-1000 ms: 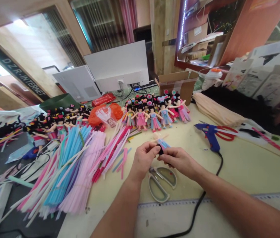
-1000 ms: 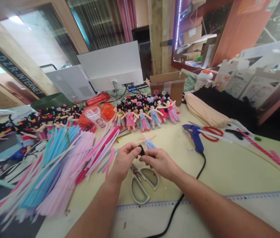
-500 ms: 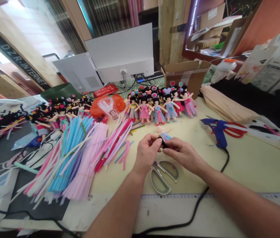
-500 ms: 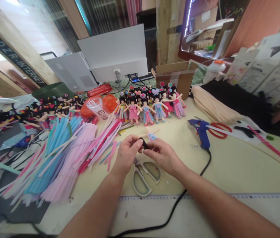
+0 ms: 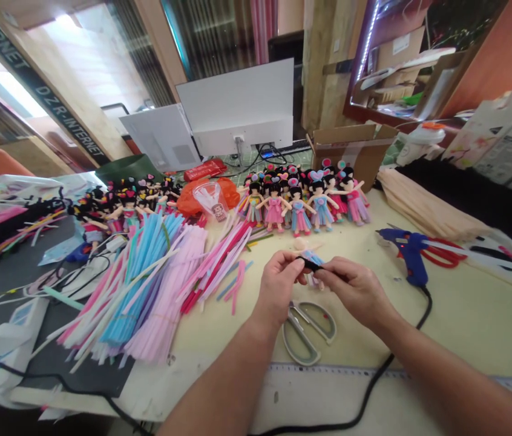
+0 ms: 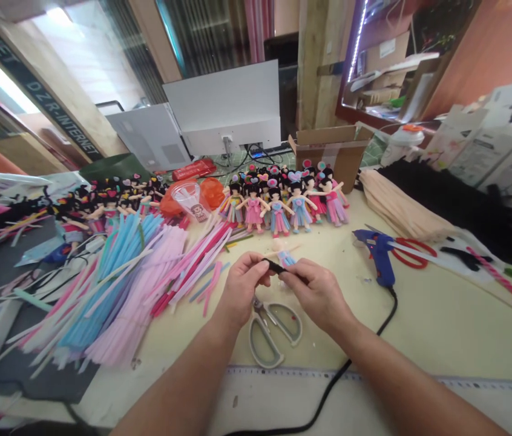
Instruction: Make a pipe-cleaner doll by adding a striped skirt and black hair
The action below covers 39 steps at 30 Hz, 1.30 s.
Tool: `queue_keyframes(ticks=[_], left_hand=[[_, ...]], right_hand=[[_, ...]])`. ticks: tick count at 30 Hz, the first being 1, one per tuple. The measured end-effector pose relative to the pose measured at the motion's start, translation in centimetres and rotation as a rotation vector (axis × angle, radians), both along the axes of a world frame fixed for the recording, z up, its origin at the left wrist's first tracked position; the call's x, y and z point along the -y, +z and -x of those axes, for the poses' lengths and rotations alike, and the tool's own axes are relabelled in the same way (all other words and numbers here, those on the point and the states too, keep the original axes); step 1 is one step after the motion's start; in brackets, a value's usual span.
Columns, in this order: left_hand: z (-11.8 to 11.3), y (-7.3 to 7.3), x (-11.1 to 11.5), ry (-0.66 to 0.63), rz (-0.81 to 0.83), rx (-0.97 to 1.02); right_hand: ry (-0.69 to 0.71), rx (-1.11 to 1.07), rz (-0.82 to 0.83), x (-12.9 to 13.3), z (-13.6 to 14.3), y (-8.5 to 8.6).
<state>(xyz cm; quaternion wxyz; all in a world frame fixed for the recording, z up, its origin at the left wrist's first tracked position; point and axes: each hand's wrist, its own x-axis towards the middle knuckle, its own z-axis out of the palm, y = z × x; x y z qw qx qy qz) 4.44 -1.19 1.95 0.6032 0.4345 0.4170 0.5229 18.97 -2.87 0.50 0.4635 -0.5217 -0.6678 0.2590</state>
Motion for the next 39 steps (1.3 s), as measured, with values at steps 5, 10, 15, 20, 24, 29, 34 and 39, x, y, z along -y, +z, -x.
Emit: queue_keyframes(ticks=[5,10,15,20,24,29,34,39], left_hand=[[0.0,-0.2,-0.1,0.019,0.063,0.086],[0.5,-0.1,-0.5,0.079,0.075,0.093],[0.2,-0.3,-0.3,-0.042,0.049,-0.018],[0.3,-0.5,-0.4,-0.049,-0.004,-0.146],[0.6,-0.8,-0.9,-0.087,0.032,-0.107],[0.7,-0.5,-1.1,-0.088,0.052,-0.046],[0.7,-0.4,-0.9,-0.083,0.068,-0.044],[1.1,-0.4,-1.1,-0.103,0.073,0.038]], right_hand=[[0.023,-0.116,0.132,0.0,0.1,0.1],[0.077,-0.111,0.248,-0.2,-0.1,0.4],[0.097,-0.193,0.354,-0.2,0.2,0.2],[0.115,-0.222,0.4,-0.2,0.4,0.0],[0.134,-0.245,0.421,-0.3,0.2,0.1],[0.133,-0.318,0.405,-0.3,-0.1,0.0],[0.142,-0.359,0.436,-0.3,-0.1,-0.1],[0.235,-0.244,0.485,0.2,0.4,0.0]])
